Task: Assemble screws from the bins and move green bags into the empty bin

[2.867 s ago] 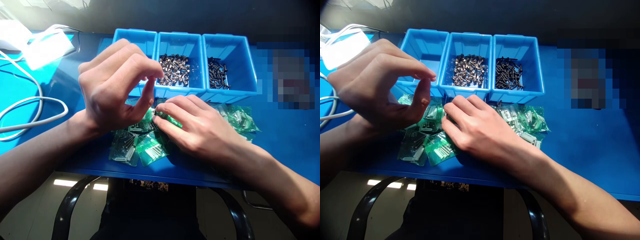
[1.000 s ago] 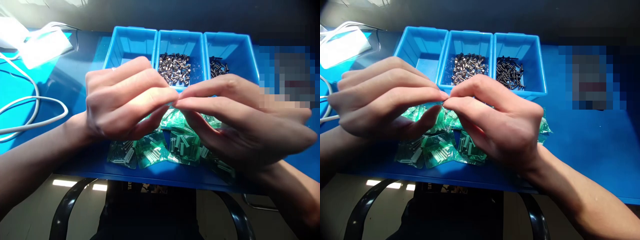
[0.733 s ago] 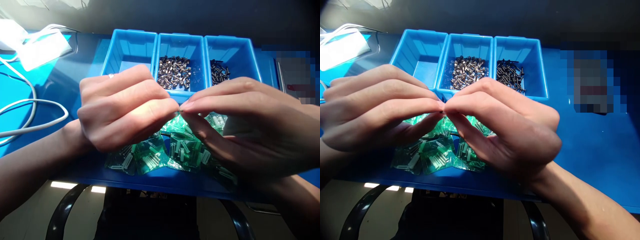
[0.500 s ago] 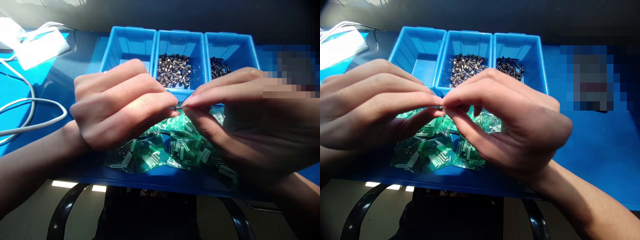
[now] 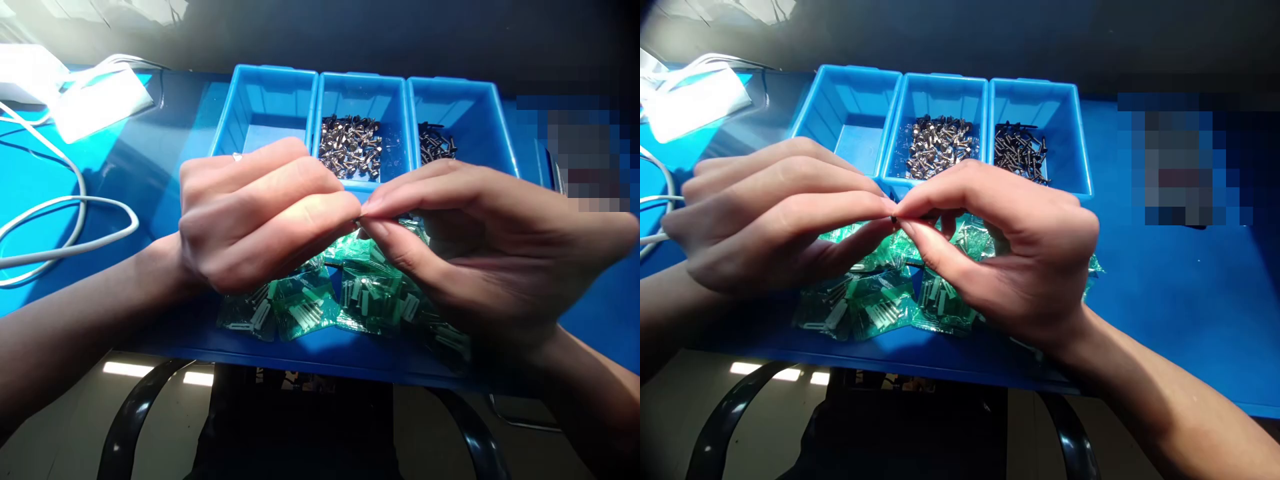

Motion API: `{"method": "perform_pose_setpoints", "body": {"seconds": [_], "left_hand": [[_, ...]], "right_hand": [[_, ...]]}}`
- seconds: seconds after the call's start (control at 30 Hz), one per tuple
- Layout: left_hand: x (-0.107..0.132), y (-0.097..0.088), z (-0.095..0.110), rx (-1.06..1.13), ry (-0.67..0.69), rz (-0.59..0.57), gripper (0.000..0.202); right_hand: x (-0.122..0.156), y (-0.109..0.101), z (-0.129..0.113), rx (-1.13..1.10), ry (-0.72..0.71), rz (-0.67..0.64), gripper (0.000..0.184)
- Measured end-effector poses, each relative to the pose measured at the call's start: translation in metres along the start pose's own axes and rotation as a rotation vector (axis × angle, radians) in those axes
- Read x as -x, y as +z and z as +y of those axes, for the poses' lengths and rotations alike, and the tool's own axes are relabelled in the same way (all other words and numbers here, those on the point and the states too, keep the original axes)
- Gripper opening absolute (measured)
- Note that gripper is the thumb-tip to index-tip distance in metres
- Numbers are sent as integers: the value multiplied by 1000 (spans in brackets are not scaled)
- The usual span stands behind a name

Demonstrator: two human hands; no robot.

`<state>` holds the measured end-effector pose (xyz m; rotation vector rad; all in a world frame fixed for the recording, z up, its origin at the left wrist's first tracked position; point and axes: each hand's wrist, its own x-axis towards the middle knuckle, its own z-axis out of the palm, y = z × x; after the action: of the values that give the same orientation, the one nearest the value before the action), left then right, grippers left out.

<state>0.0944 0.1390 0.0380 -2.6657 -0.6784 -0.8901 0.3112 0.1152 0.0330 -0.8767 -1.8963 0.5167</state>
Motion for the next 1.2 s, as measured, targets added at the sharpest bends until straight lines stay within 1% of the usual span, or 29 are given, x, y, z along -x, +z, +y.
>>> {"method": "perform_pose_setpoints", "body": {"seconds": [0.2, 0.33, 0.43, 0.5, 0.57, 0.7, 0.87, 0.9, 0.97, 1.03, 1.1, 1.17, 1.2], "left_hand": [[-1, 2, -2, 37, 42, 14, 25], [-1, 6, -6, 27, 82, 83, 27], [-2, 7, -7, 24, 72, 127, 25], [-3, 7, -7, 62, 26, 106, 25], [-4, 8, -7, 82, 17, 110, 23], [-4, 10, -9, 35, 93, 152, 22], [-3, 12, -10, 22, 62, 120, 20], [-3, 12, -10, 19, 63, 121, 20], [-3, 13, -10, 8, 77, 124, 19], [-3, 13, -10, -6, 80, 119, 17], [-3, 13, -9, -4, 80, 128, 22], [-2, 12, -8, -9, 76, 131, 22], [-2, 12, -8, -21, 72, 120, 22]], "right_hand": [[-1, -3, 0, 46, -41, -46, 26], [-1, -4, -1, 80, 2, -49, 23], [1, -6, -3, 105, 37, -45, 22], [1, -6, -4, 113, 59, -43, 23], [0, -8, -6, 109, 78, -39, 20], [-9, -16, -3, 117, 67, -180, 13], [-19, -28, 8, 163, 2, -365, 21], [-20, -28, 8, 159, -3, -379, 22], [-18, -26, 6, 153, 4, -340, 20], [-14, -20, 0, 152, 42, -230, 15], [-9, -13, -6, 133, 105, -124, 12], [-5, -8, -10, 102, 140, -66, 11], [-4, -6, -11, 88, 131, -49, 12]]}}
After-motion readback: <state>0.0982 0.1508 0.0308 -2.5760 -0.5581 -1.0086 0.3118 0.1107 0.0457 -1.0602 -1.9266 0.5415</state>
